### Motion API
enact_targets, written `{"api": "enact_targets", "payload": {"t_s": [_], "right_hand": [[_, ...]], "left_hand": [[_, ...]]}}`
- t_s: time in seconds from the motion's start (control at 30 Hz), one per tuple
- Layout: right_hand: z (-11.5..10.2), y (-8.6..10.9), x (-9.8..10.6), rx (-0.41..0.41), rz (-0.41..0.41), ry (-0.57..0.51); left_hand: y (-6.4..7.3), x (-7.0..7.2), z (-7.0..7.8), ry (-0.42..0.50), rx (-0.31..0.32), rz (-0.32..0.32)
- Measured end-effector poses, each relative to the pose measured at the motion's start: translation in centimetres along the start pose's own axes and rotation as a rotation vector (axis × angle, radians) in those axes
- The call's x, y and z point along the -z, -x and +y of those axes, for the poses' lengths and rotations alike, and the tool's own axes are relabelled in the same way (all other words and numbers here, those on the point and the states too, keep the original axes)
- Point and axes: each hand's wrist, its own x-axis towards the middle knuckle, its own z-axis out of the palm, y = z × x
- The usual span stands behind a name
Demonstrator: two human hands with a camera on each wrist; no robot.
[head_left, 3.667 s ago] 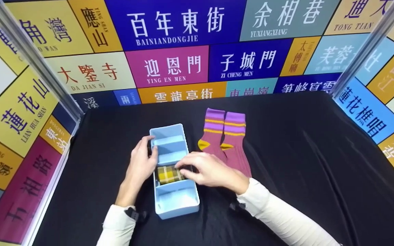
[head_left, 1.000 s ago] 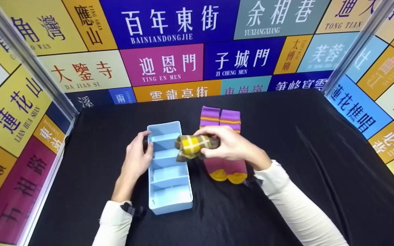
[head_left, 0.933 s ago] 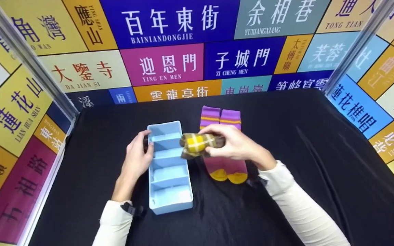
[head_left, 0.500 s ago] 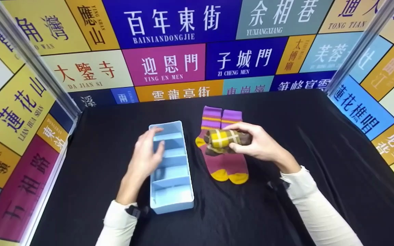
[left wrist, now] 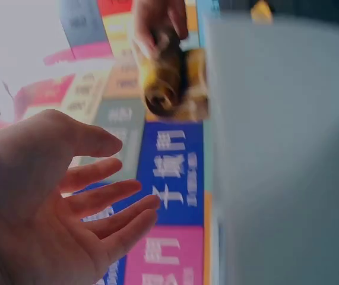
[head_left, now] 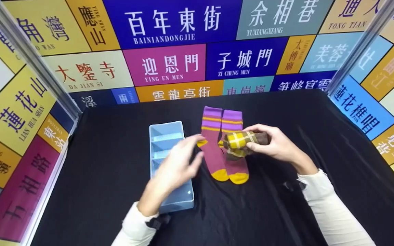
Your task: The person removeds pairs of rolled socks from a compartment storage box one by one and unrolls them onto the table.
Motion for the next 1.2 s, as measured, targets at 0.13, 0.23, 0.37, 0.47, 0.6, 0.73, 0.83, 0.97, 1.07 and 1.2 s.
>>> {"api": "enact_targets", "payload": {"t_s": [0.13, 0.23, 0.37, 0.47, 0.6, 0.73, 0.83, 0.97, 1.07, 1.2], "right_hand": [[1.0, 0.7, 0.9, -0.027, -0.014, -0.054], [1.7, 1.2, 1.6, -0.036, -0.014, -0.065], [2.7, 2.1, 2.4, -0.053, -0.023, -0.088], [3.2, 2.9, 3.1, -0.081, -0.043, -0.107], [3.6, 3.7, 4.1, -0.091, -0.083, -0.089], [4.0, 4.2, 4.9, -0.08, -0.145, -0.088], [4.4, 4.3, 5.2, -0.088, -0.194, -0.099], [5.3, 4.2, 5.5, -0.097, -0.207, -0.048], [6.1, 4.3, 5.5, -0.113, -0.179, 0.015], [6.9, 4.4, 5.4, -0.15, -0.16, 0.059]], "left_hand": [[-0.8, -1.4, 2.3, 0.001, -0.026, -0.082], [-1.4, -2.5, 3.6, -0.021, -0.041, -0.126], [-2.1, -3.9, 4.8, -0.056, -0.05, -0.155], [-2.5, -4.7, 5.6, -0.054, -0.044, -0.168], [-2.6, -5.9, 6.3, -0.035, -0.024, -0.197], [-2.5, -7.3, 6.6, -0.028, 0.006, -0.233], [-2.3, -8.3, 6.6, -0.028, 0.022, -0.253], [-2.5, -9.8, 6.6, -0.046, 0.031, -0.289], [-2.8, -11.0, 6.7, -0.076, 0.052, -0.337], [-3.4, -12.4, 6.7, -0.123, 0.048, -0.37]]}}
